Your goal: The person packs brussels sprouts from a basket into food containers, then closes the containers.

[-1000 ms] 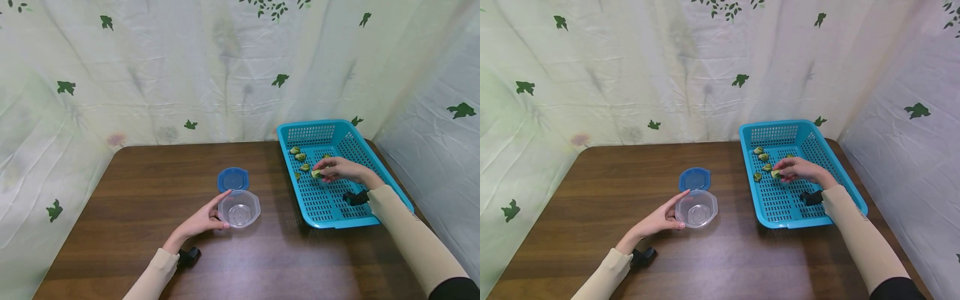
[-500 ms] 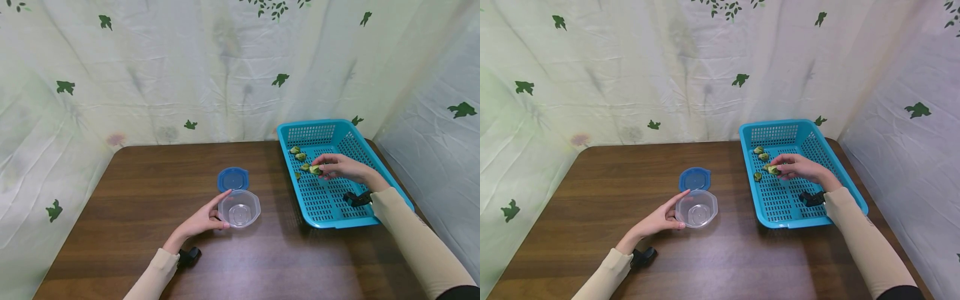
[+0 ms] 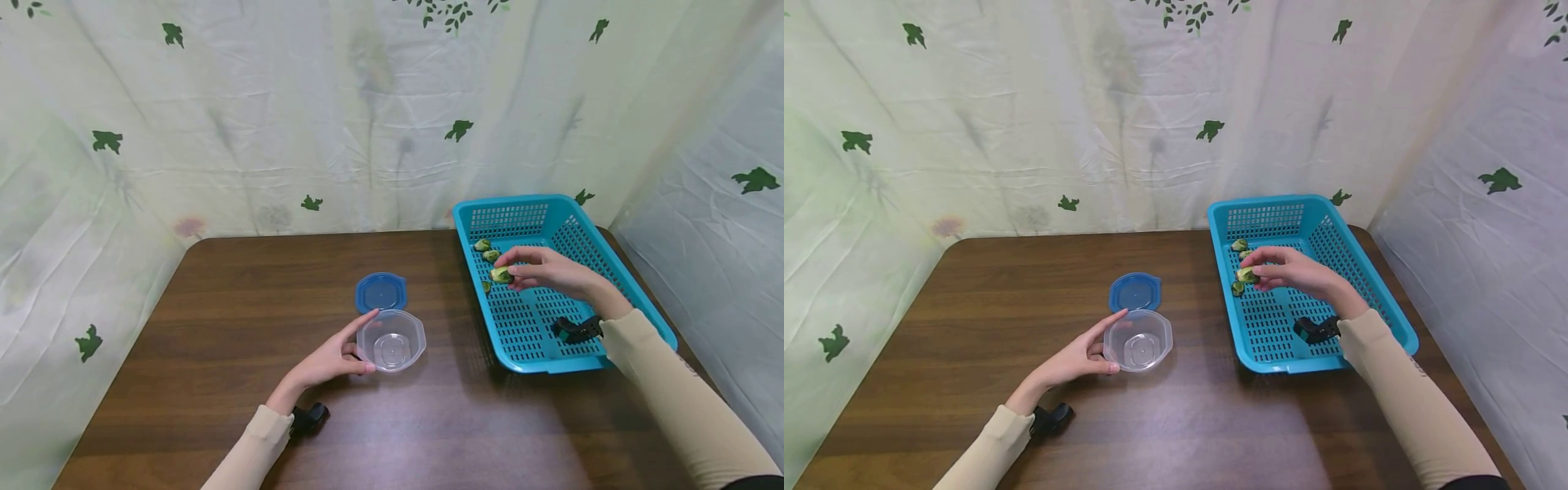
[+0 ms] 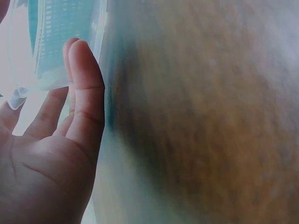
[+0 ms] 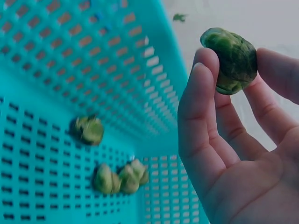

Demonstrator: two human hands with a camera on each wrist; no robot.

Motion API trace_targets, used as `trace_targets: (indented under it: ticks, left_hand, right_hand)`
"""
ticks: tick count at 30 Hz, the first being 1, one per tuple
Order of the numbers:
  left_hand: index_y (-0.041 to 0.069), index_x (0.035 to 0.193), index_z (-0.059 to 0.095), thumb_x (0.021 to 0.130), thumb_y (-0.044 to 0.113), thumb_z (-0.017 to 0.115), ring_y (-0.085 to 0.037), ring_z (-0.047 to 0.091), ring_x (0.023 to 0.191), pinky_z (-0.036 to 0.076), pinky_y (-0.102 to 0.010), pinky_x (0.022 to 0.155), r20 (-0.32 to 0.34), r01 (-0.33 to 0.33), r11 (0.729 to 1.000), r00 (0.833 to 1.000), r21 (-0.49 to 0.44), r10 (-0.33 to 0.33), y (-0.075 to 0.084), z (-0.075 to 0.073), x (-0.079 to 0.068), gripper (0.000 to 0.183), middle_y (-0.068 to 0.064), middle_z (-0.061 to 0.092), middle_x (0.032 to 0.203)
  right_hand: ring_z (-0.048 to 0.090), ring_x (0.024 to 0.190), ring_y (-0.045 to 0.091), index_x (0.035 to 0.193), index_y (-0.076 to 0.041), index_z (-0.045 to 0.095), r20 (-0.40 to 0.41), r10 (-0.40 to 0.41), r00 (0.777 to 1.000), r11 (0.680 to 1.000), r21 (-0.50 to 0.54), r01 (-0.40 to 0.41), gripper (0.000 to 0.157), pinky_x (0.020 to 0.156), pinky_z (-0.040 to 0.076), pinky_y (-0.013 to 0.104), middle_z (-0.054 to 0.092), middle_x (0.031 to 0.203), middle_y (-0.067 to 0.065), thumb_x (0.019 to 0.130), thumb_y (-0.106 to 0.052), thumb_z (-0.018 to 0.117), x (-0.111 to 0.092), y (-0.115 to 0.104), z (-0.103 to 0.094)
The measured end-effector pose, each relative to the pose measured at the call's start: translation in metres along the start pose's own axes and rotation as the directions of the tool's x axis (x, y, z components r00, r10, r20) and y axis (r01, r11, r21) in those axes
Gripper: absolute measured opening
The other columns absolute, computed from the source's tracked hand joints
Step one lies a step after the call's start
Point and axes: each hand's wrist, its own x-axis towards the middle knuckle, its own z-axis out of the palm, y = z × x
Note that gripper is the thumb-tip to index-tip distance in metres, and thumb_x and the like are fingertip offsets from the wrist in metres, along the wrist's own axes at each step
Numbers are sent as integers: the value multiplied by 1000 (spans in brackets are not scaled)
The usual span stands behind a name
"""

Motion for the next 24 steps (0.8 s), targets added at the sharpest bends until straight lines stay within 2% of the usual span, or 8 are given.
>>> trace_targets:
  ticks: [9,13,17,24]
  left_hand:
    - [29,153,20,84,10,75,-29,62,86,55,-34,73,6,-17,1000,1000,6,17,0,1,1,90,-3,24,154]
    - [30,153,21,84,12,75,-29,61,88,55,-33,74,-3,-19,999,1000,44,19,0,0,1,89,-7,27,152]
    - [32,153,21,84,13,75,-29,60,96,55,-35,78,-9,-20,998,1000,54,21,0,0,2,89,-12,29,147]
    - [22,154,21,84,8,75,-36,56,107,54,-35,81,6,-58,998,998,9,57,-1,0,4,90,-21,27,147]
  right_hand:
    - [63,88,29,121,4,52,31,2,1000,1000,23,-2,26,84,53,41,56,111,20,100,-11,51,10,-16,26]
    - [61,89,37,122,5,52,59,-6,998,1000,25,4,29,84,52,43,56,112,20,99,-13,51,14,-23,38]
    - [61,89,36,124,5,52,74,7,997,1000,23,-8,31,86,51,48,56,113,21,99,-14,52,18,-30,51]
    - [61,86,32,121,0,55,123,9,992,1000,17,-11,27,82,53,45,59,108,20,99,-15,54,29,-37,72]
